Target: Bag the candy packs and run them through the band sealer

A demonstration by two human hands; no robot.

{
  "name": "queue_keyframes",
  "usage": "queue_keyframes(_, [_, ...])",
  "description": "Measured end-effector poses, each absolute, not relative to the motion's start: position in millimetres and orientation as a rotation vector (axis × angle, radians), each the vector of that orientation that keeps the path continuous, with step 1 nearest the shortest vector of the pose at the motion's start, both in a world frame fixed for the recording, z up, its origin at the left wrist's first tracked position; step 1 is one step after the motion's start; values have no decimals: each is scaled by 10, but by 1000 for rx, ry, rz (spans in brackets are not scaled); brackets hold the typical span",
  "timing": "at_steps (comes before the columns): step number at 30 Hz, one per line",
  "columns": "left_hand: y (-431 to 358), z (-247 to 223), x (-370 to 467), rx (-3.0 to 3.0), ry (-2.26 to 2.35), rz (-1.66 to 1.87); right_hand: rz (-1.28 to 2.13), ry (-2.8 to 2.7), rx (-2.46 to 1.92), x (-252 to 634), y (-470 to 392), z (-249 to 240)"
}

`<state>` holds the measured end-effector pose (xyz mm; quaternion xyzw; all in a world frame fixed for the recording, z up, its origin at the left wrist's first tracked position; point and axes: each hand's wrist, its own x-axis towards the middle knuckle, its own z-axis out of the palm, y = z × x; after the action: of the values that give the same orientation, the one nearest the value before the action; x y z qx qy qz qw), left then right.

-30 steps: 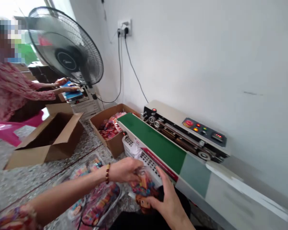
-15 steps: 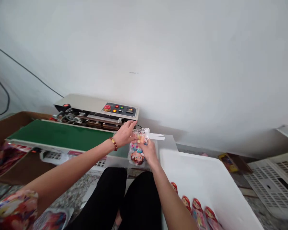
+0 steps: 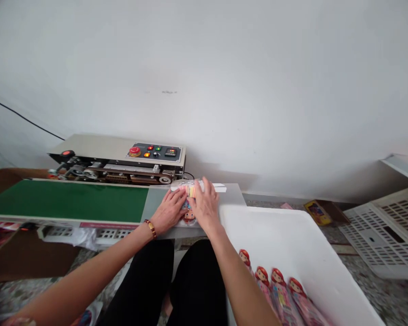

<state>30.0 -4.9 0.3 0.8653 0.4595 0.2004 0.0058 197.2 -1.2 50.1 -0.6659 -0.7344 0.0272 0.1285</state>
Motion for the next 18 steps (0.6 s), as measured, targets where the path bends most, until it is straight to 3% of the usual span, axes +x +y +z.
queue_keyframes(3, [-22,8,206,2718,1418,630,87,-2376,-1733,1976,-16,435])
queue_keyframes(9, [24,75,50,2708,1449,512,156,-2377,-1749,2043,-21,330])
queue_keyframes(18, [23,35,41,2610,1589,542,108,-2560,-1560,1988,142,517])
